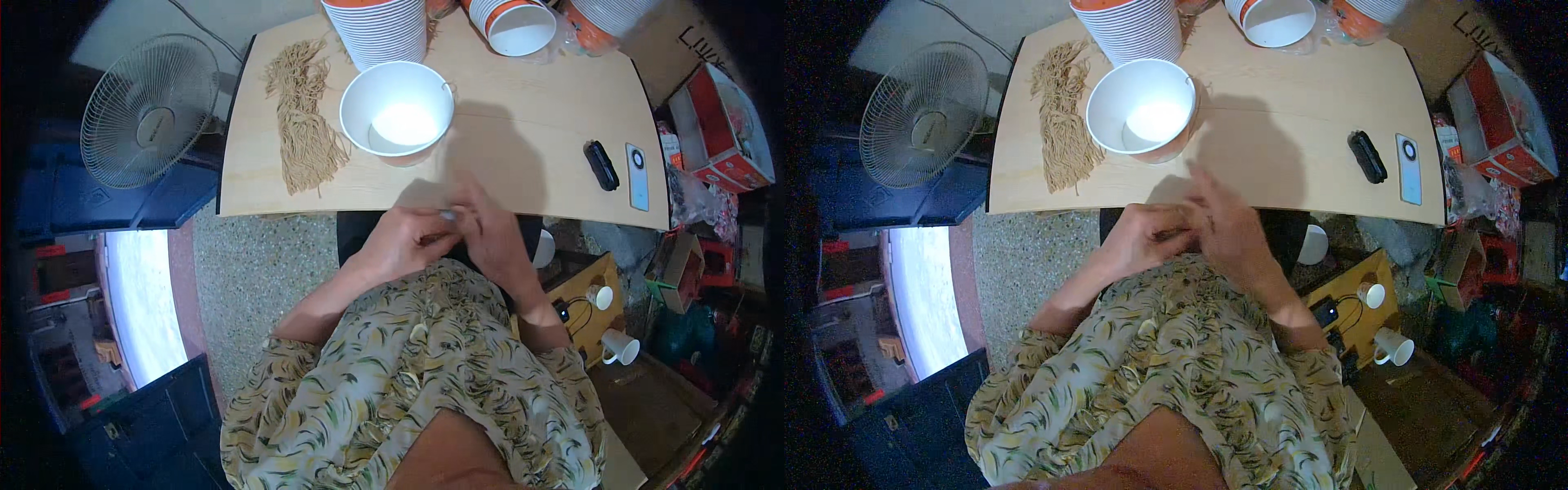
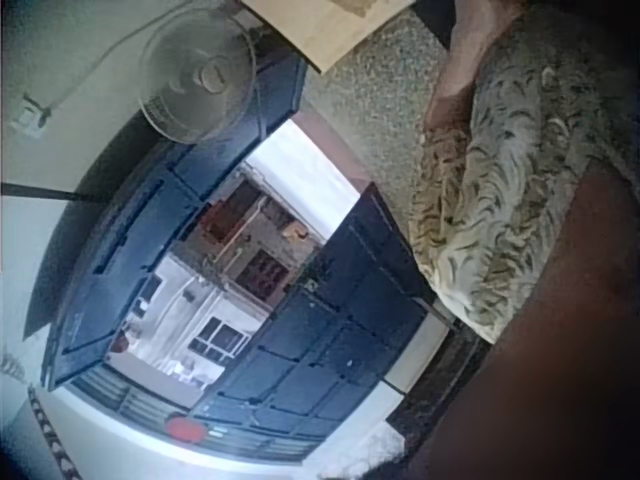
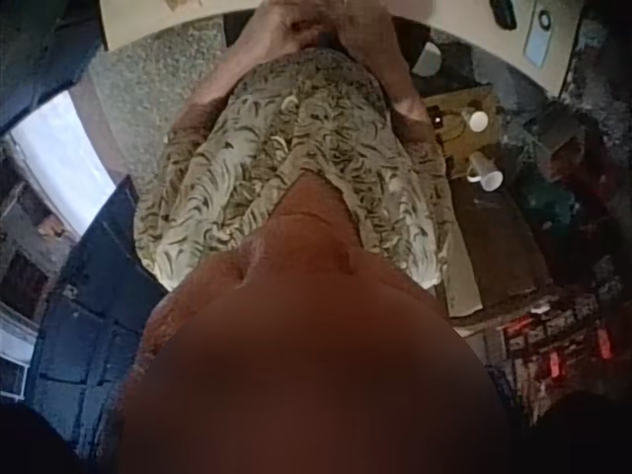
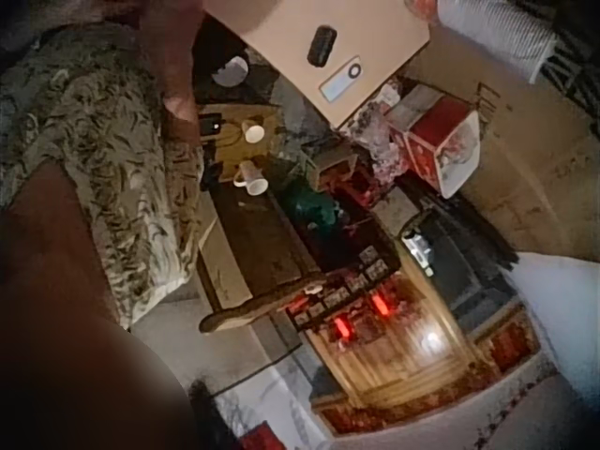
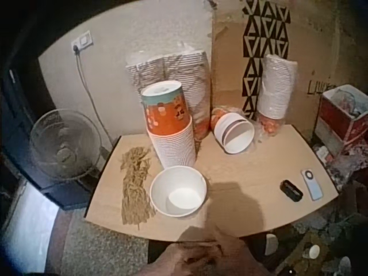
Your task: Threading thin string through pre-punched holes in paper cups to prepare them for use or further assembly.
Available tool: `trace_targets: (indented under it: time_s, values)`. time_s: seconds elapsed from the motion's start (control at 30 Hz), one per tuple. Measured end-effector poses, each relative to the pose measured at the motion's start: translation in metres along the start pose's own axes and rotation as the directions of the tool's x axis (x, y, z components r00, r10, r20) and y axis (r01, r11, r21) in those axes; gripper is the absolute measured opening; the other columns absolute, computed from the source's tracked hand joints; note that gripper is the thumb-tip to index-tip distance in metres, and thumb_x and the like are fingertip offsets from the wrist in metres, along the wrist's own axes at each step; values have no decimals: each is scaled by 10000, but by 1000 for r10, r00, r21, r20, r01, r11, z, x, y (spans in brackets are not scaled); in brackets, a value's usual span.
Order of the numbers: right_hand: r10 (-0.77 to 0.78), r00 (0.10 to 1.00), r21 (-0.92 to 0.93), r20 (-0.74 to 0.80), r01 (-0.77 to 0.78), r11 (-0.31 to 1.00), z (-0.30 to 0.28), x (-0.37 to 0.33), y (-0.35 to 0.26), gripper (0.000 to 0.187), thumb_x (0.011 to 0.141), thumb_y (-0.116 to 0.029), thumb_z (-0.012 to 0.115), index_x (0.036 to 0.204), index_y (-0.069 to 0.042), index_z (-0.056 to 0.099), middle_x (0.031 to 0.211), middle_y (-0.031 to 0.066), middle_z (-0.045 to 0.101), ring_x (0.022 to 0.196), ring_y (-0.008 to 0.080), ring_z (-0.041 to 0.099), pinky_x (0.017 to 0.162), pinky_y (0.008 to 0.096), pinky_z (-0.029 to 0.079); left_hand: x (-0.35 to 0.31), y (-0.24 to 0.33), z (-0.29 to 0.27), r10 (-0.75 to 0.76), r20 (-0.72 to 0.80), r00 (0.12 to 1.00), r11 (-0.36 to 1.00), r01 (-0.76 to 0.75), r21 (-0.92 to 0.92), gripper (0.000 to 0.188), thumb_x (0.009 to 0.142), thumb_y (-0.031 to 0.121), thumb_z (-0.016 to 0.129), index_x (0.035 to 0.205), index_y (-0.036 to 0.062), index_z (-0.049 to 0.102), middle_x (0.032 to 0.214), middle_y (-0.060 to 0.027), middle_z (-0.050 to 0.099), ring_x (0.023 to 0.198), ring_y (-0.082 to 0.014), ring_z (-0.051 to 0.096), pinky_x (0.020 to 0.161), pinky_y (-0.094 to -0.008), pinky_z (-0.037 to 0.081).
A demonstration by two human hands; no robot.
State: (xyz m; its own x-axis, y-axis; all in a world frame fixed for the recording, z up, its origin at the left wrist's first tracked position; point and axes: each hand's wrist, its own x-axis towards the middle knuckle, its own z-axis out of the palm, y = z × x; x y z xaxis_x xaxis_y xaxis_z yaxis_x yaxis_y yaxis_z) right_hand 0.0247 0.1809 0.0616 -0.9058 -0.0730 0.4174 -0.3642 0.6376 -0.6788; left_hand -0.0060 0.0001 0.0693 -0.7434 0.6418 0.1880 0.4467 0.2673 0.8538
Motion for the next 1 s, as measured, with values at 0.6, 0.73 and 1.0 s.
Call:
trace_targets:
  time_s: [0.6,0.73,1.0]
  values:
    - [138,951,377,276,-240,895,-2,-2,7,98,860,-80,713,922,-7,689,710,52,642,595,98,554,552,265,452,-18,-28,-47,-289,113,951,914,309,-261,74,894,71,704,922,4,718,775,7,684,719,-26,601,604,-221,486]
    - [398,913,418,92,-398,816,-13,-7,39,85,896,-98,702,931,-21,694,734,-28,631,634,39,513,570,218,431,-8,-29,-97,-90,-171,981,957,132,257,111,859,122,726,936,41,722,886,-44,715,747,-139,654,645,-282,522]
    - [186,923,463,-337,-10,886,-50,48,3,78,904,-16,684,977,-16,657,720,-92,524,629,-6,441,546,164,361,44,-77,-162,347,131,929,472,-294,831,207,822,108,691,1029,110,680,1259,-54,616,1076,-313,622,859,-409,540]
